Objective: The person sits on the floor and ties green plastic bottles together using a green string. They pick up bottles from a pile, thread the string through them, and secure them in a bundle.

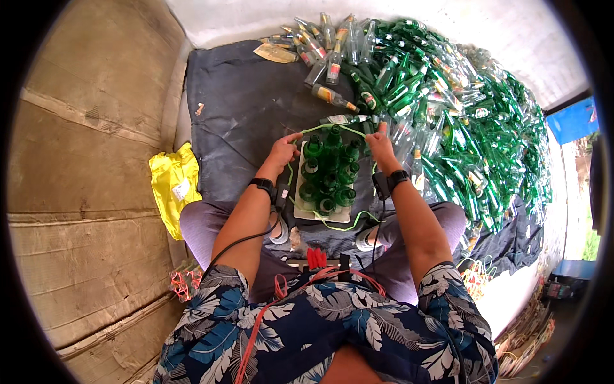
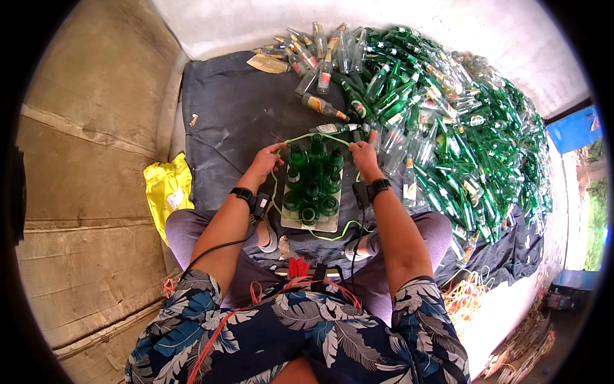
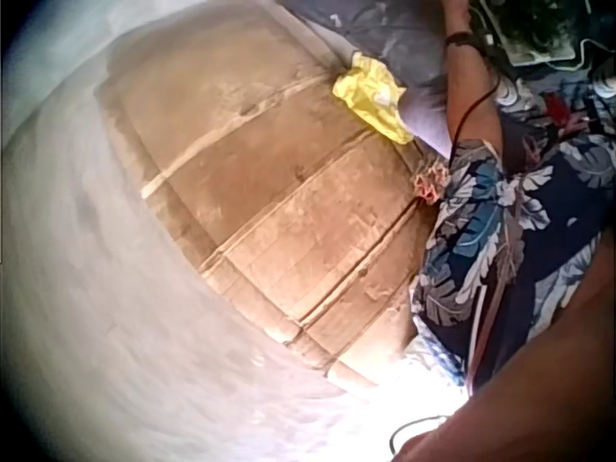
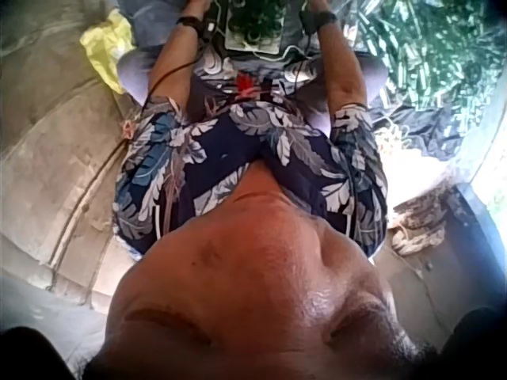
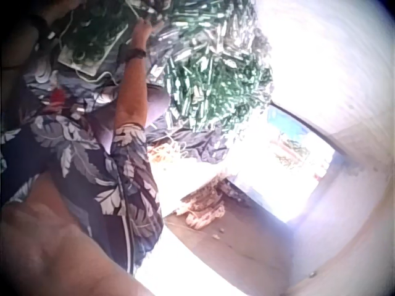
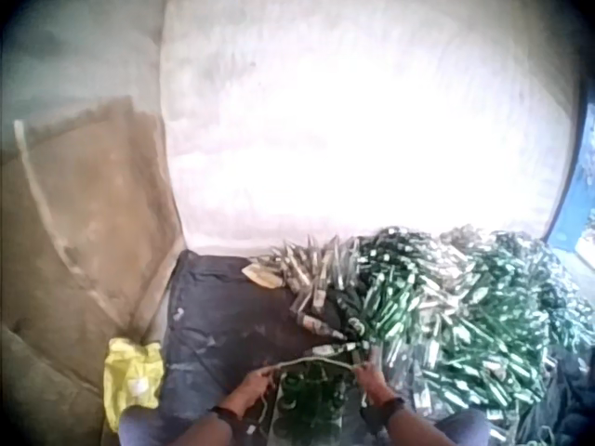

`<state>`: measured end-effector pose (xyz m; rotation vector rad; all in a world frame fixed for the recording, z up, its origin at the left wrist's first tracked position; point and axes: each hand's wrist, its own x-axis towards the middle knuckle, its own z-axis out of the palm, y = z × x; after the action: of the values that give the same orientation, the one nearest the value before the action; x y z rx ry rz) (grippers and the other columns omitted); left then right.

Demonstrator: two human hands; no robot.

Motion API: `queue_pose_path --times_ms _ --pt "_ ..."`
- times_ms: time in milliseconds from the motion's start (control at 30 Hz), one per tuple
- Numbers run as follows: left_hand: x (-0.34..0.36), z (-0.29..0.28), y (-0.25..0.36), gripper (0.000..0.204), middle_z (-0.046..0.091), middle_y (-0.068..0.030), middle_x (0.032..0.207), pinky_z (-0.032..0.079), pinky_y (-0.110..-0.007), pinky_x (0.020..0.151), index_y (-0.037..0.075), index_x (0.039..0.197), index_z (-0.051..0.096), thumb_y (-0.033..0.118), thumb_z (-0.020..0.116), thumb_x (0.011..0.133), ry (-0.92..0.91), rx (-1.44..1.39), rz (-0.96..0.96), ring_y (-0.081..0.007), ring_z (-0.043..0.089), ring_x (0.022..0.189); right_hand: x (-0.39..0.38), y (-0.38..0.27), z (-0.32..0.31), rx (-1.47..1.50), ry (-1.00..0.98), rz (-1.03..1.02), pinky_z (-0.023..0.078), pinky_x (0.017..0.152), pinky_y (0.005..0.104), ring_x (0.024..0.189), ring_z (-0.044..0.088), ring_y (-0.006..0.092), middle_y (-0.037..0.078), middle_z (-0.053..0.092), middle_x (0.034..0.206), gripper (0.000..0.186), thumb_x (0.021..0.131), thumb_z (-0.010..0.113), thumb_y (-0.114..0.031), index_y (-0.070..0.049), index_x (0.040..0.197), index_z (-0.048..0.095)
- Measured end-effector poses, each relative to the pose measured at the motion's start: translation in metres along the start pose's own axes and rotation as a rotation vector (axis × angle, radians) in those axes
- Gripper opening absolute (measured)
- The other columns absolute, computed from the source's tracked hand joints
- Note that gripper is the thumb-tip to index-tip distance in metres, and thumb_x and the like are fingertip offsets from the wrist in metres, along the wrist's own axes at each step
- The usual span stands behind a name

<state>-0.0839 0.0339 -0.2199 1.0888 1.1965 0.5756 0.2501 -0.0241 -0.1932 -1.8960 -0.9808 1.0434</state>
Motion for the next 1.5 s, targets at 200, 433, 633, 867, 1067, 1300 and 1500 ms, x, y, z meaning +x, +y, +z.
queue_pose_path --times_ms 200,433,633,867,1067,1300,1500 --pt "0.023 -0.001 -0.032 0.057 0.068 -0.0037 0.099 0.047 -0.026 0.061 0.008 0.140 0.059 -0.005 0.045 0.086 -0.033 0.008 -0.080 -0.0111 0.059 0.069 0.013 0.049 0.013 -0.010 -0.023 0.196 0.041 0.046 0.0327 0.050 0.050 0.0146 -0.001 0.053 0.066 0.026 0.092 0.064 -0.032 -0.006 0.088 0.064" --pt "0.037 0.019 -0.056 0.057 0.067 0.0015 0.094 0.045 -0.023 0.062 0.011 0.137 0.061 -0.007 0.044 0.086 -0.086 -0.204 -0.113 -0.0085 0.055 0.068 0.030 0.128 0.026 0.161 -0.023 0.288 0.039 0.042 0.0347 0.044 0.052 0.0174 0.004 0.054 0.058 0.028 0.090 0.065 -0.033 -0.005 0.087 0.067" --pt "0.027 0.023 -0.070 0.042 0.068 0.0035 0.104 0.048 -0.024 0.067 0.010 0.132 0.062 -0.001 0.049 0.093 -0.120 -0.263 -0.060 -0.0082 0.061 0.080 0.024 0.181 0.031 -0.200 0.033 0.176 0.044 0.049 0.0368 0.054 0.056 0.0188 0.005 0.057 0.063 0.023 0.089 0.065 -0.028 -0.006 0.082 0.066" --pt "-0.008 0.034 -0.091 0.047 0.068 -0.0026 0.113 0.050 -0.030 0.069 0.013 0.138 0.058 -0.001 0.046 0.095 0.037 -0.138 -0.251 -0.0142 0.063 0.086 -0.007 0.198 0.041 -0.356 0.061 0.131 0.053 0.085 0.0518 0.093 0.067 0.0450 0.026 0.070 0.093 0.030 0.090 0.054 -0.027 -0.002 0.089 0.071" --pt "-0.046 0.023 -0.158 0.031 0.066 -0.0029 0.108 0.051 -0.030 0.066 0.010 0.129 0.058 0.006 0.048 0.099 0.045 -0.490 -0.177 -0.0128 0.062 0.084 -0.031 0.211 0.064 -0.387 0.032 0.112 0.052 0.087 0.0521 0.096 0.066 0.0454 0.027 0.069 0.097 0.027 0.091 0.053 -0.024 -0.001 0.093 0.067" --pt "-0.051 0.052 -0.242 0.034 0.068 -0.0075 0.093 0.050 -0.037 0.055 0.022 0.135 0.056 0.014 0.052 0.102 0.134 -0.405 -0.301 -0.0198 0.064 0.069 -0.068 0.234 0.060 -0.329 -0.116 0.068 0.053 0.075 0.0470 0.083 0.068 0.0371 0.021 0.068 0.086 0.018 0.090 0.059 -0.017 -0.001 0.085 0.065" --pt "-0.059 0.063 -0.279 0.026 0.064 -0.0062 0.086 0.043 -0.039 0.048 0.020 0.129 0.055 0.023 0.051 0.103 0.113 -0.588 -0.361 -0.0235 0.060 0.062 -0.092 0.261 0.069 -1.012 -0.475 -0.623 0.052 0.049 0.0410 0.058 0.068 0.0222 0.007 0.066 0.068 0.013 0.092 0.062 -0.015 -0.006 0.082 0.061"
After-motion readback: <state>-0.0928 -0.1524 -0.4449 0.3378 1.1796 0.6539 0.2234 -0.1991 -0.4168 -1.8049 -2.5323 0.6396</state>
